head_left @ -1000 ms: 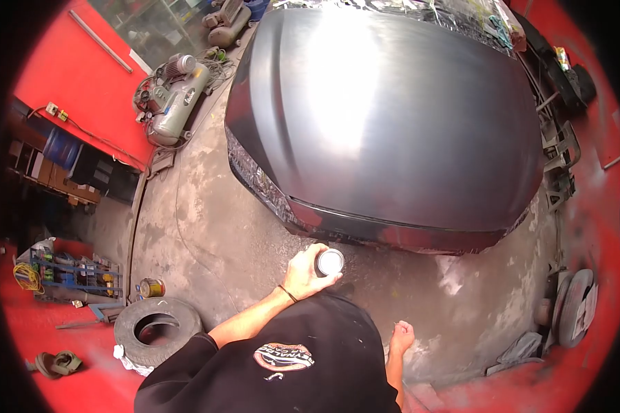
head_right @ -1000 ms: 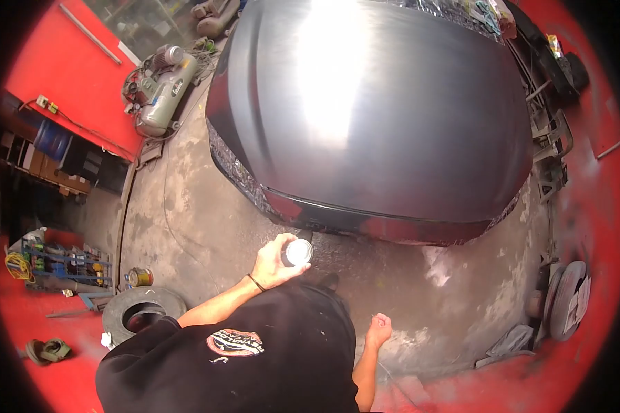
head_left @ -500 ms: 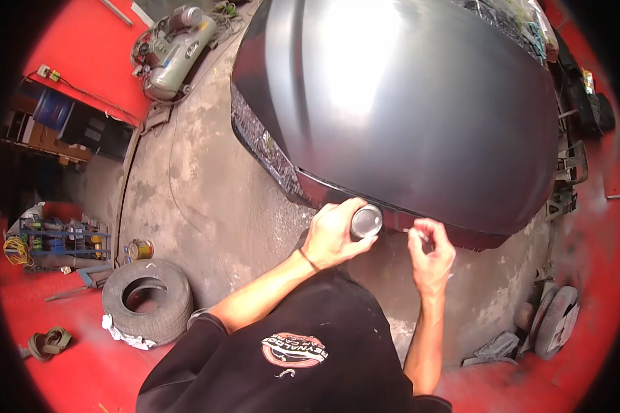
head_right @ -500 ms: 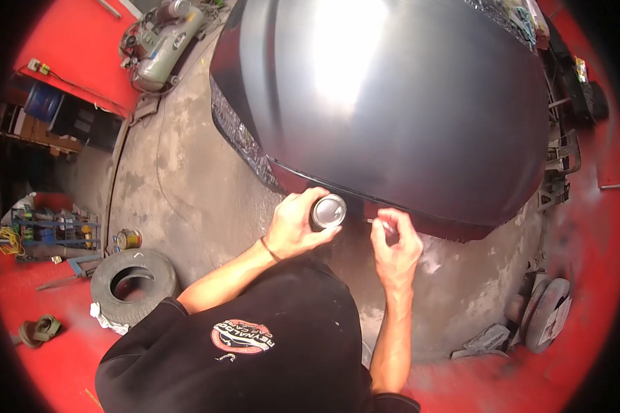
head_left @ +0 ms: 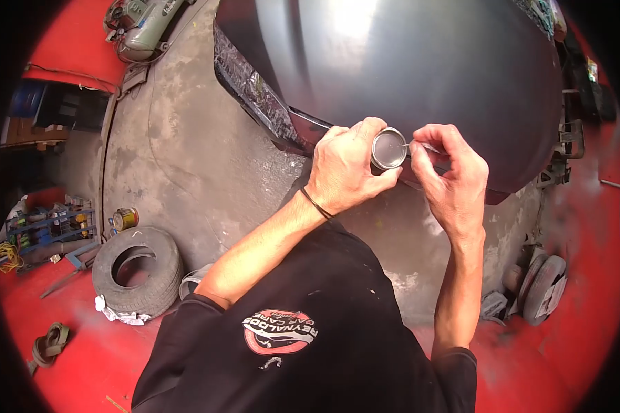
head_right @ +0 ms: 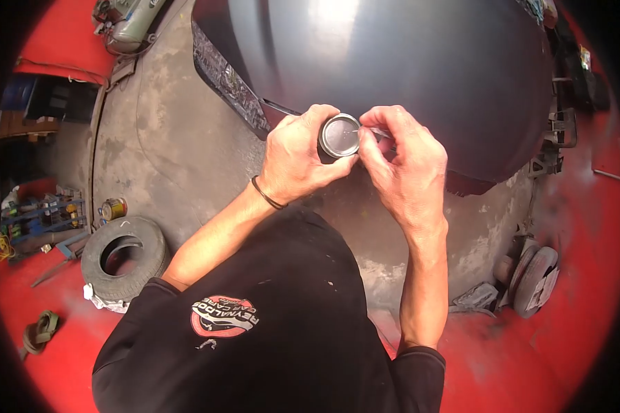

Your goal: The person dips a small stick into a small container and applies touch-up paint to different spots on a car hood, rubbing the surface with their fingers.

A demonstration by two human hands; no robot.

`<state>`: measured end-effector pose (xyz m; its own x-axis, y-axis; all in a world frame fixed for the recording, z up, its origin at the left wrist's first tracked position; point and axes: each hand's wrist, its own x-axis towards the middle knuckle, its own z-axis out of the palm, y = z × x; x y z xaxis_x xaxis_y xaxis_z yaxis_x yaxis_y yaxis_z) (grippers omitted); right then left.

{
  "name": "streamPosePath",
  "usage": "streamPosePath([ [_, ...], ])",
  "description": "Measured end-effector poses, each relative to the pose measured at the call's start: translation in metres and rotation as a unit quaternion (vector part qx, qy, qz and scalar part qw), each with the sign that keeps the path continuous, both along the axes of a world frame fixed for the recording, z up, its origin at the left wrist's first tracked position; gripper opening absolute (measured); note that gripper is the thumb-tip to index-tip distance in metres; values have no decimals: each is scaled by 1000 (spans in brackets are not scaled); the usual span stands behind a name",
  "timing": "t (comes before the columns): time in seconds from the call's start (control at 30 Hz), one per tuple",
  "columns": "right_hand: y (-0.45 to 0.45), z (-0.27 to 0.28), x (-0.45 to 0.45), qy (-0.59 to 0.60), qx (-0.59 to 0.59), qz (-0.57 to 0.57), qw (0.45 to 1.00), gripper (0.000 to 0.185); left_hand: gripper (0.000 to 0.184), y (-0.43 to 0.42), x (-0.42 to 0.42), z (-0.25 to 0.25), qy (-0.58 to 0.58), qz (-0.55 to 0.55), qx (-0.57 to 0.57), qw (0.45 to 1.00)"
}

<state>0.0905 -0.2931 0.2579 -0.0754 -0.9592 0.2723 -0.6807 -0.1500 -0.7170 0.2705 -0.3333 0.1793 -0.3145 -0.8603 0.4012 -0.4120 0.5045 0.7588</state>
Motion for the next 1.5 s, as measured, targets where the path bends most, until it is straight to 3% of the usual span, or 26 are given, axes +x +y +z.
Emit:
streamPosePath([
  [0.57,-2,-17,19,152,-67,90,982,22,54,22,15,-9,29,33,14,999],
  [0.87,-11,-13,17,72,-52,60,994,21,58,12,21,-15,13,43,36,998],
  [1.0,-28,-16,4,-84,22,-6,996,18,66,10,37,-23,4,60,40,997],
  [1.2,-113,-53,-74,-197,-9,-126,972,20,68,24,96,-50,37,177,159,970],
  [1.37,-211,-79,-123,-199,-13,-176,964,28,70,46,169,-103,85,323,261,905],
  [1.5,-280,-97,-145,-182,-33,-193,964,32,65,53,227,-141,136,414,272,858],
])
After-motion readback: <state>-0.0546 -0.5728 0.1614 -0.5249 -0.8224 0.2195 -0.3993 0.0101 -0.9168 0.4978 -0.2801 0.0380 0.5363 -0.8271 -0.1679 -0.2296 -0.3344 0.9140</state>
